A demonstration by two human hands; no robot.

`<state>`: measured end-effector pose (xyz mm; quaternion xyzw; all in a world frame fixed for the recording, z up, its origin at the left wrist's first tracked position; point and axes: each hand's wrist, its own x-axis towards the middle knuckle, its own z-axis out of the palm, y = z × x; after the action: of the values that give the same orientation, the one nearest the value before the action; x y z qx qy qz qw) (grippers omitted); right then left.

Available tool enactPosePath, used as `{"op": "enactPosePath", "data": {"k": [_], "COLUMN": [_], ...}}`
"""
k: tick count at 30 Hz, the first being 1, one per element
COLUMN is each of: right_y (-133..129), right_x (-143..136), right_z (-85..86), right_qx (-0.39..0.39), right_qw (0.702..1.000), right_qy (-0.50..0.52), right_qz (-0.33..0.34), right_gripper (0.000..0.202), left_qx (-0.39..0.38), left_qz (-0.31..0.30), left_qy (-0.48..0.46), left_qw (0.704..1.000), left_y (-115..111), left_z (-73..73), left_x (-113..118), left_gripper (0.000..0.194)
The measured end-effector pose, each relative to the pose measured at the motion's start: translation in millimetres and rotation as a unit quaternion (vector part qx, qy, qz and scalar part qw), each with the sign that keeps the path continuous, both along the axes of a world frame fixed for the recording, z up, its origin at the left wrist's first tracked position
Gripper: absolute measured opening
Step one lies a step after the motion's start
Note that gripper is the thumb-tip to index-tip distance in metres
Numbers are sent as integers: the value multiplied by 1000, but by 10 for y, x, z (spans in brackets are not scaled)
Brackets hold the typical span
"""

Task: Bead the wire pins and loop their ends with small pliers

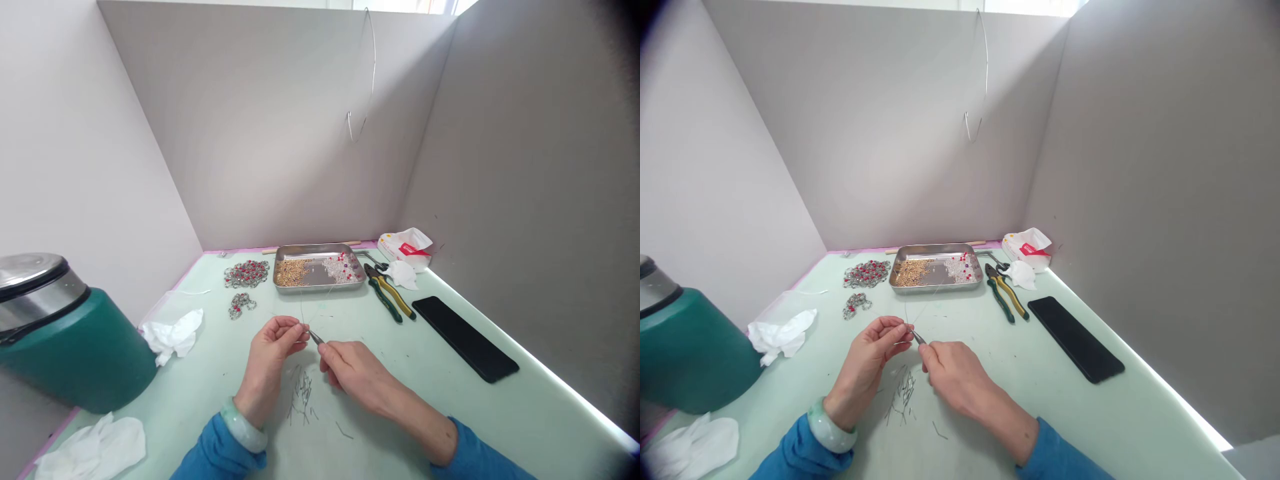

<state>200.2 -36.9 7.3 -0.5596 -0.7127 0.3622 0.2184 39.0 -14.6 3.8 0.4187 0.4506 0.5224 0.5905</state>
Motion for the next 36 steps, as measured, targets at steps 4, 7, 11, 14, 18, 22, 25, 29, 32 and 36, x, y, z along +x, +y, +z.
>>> {"op": "enactPosePath", "data": {"k": [4,7,11,14,18,22,25,29,32,36], "right_y": [5,3,-3,30,150,236,233,215,219,230], "right_x": [12,21,53,117,220,239,212,206,220,215], "right_z": [23,14,-25,-64,-101,-78,-55,-62,-80,-107], "right_qx": [74,99,136,180,200,34,-49,-66,-78,-78], "right_qw": [992,986,979,975,979,980,949,931,927,929], "right_qy": [-104,-135,-155,-130,-32,192,311,353,358,358], "right_qz": [-11,-3,-8,10,-13,-41,11,62,82,58], "right_gripper": [44,43,41,32,19,19,23,20,20,19], "left_qx": [-11,-34,-61,-77,-98,-103,-100,-99,-98,-94], "left_qz": [-8,-29,-54,-57,-84,-158,-192,-212,-220,-222], "left_qy": [-17,-46,-74,-94,-121,-107,-83,-55,-43,-24], "left_qw": [1000,998,994,991,984,976,973,971,970,970], "left_y": [3,12,26,37,41,7,-31,-61,-68,-75], "left_z": [7,-1,-33,-40,-18,-13,-20,-12,-3,-2], "left_x": [-3,-15,-25,-34,-44,-24,4,32,42,49], "left_gripper": [16,16,16,15,12,12,13,13,14,14]}}
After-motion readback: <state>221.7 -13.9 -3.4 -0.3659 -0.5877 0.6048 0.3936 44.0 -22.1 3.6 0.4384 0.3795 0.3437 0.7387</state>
